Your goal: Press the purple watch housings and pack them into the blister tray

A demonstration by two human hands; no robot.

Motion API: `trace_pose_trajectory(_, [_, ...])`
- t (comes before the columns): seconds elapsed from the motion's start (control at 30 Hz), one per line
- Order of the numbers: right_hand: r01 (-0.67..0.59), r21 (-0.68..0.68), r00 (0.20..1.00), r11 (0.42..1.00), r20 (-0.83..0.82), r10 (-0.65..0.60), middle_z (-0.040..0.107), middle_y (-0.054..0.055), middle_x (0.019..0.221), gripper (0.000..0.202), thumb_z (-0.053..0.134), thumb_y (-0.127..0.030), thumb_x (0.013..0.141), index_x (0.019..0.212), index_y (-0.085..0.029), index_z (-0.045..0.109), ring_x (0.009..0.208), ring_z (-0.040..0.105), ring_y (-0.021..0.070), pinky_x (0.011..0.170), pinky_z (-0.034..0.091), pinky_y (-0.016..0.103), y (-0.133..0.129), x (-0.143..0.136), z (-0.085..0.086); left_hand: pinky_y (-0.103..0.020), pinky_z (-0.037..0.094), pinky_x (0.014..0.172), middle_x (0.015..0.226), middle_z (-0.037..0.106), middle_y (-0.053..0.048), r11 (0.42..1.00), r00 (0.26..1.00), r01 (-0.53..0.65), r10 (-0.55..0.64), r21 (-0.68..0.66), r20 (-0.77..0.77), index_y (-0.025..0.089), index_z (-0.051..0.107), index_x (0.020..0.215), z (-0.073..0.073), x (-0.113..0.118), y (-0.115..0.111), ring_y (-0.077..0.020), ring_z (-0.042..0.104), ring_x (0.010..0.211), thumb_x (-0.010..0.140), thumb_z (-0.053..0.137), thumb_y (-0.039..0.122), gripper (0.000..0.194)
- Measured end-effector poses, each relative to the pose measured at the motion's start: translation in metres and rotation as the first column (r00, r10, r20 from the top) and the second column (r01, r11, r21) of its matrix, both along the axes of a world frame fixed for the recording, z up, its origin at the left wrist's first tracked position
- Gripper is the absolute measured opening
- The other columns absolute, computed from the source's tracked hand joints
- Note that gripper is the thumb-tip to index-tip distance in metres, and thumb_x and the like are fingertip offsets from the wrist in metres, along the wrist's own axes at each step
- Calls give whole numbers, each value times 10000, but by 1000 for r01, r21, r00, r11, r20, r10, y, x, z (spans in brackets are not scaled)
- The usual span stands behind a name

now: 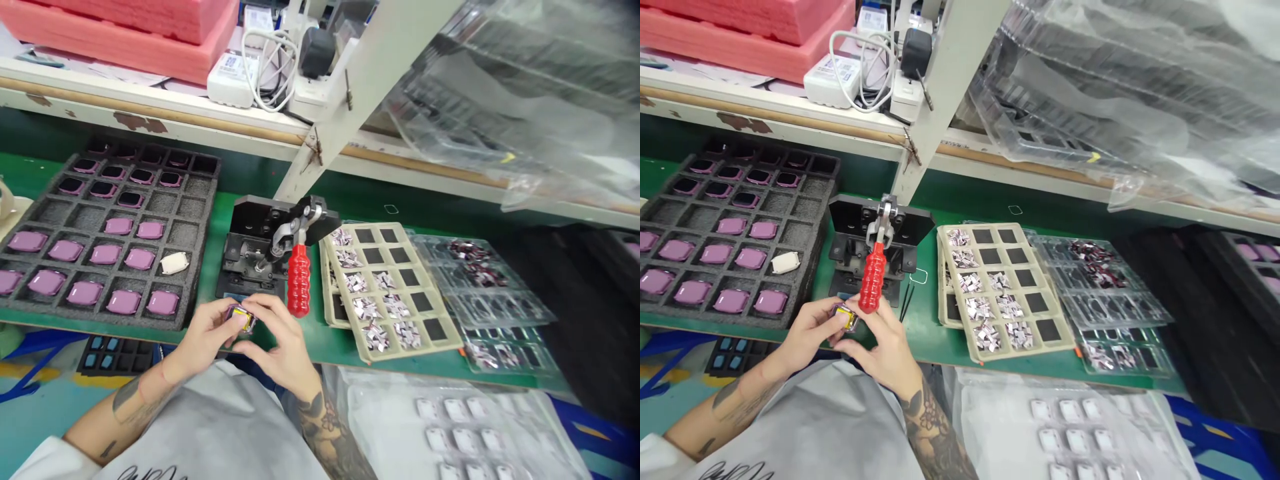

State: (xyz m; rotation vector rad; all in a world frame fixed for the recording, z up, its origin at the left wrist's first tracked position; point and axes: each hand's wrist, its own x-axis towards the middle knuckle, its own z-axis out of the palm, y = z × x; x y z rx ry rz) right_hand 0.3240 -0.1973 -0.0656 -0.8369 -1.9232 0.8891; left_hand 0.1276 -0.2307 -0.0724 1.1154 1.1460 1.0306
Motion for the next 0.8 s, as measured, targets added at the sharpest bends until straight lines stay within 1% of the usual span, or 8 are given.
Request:
trace_pose_trajectory(0.07, [7,74,999,997,37,-10,752,116,1341,589,839,-222,987,1545,-305,668,1210,747,274,1046,653,434,-3,2,-5,-240,366,560,704,502,35,1000,999,-9,11,-27,44,157,681,876,-1,1,0,-112,417,618,1060,693,567,449])
trace_pose_trajectory(0.2, [48,139,995,989,83,-60,763,102,1322,578,748,-182,1041,1584,-336,623,1190,751,263,1039,659,432,-15,12,-14,-233,359,584,679,502,41,995,995,68,-62,70,-78,159,680,823,-3,7,3,-103,428,626,1058,716,521,433])
trace_pose_trajectory(0.3, [115,126,982,985,132,-132,712,126,1448,604,721,-224,1064,1636,-323,555,1327,711,269,1139,630,450,-36,29,-17,-235,479,644,741,657,12,986,985,134,-121,101,-124,159,765,969,-9,15,0,-123,591,664,1064,725,478,336])
trace_pose_trajectory(0.4, [316,129,931,940,147,-333,656,154,1531,639,731,-288,1061,1660,-289,508,1386,684,273,1172,615,455,-63,63,-23,-262,608,704,893,814,-39,994,997,58,-52,89,-60,180,743,1136,-22,21,-5,-180,776,769,1048,765,443,279])
trace_pose_trajectory(0.47, [541,122,805,832,210,-554,694,139,1452,516,679,-291,1084,1587,-272,567,1288,723,241,1112,639,419,-81,101,-31,-301,672,763,1009,866,-73,995,1000,-12,14,99,-28,201,682,1146,-31,21,-4,-235,849,887,996,837,425,311])
trace_pose_trajectory(0.57, [837,153,373,525,543,-752,710,133,1408,347,544,-273,1122,1451,-244,651,1280,711,234,1106,619,412,-112,179,-38,-370,699,946,1134,879,-99,994,993,-48,58,98,-102,212,686,1226,-39,23,-1,-275,863,1052,961,873,435,394])
trace_pose_trajectory(0.67, [945,180,58,275,732,-679,714,199,1381,376,494,-176,1091,1420,-165,674,1308,694,291,1139,567,458,-151,260,-36,-464,663,1097,1185,869,-101,993,965,-51,77,110,-250,214,774,1276,-41,23,-2,-304,842,1114,969,833,496,421])
trace_pose_trajectory(0.8, [988,128,-71,90,879,-471,764,216,1106,226,634,-113,983,1172,-109,759,1143,747,337,1036,562,438,-204,324,-31,-576,643,1124,1196,830,-107,913,907,-112,255,393,-334,204,847,1119,-52,19,-2,-377,794,1123,833,928,468,398])
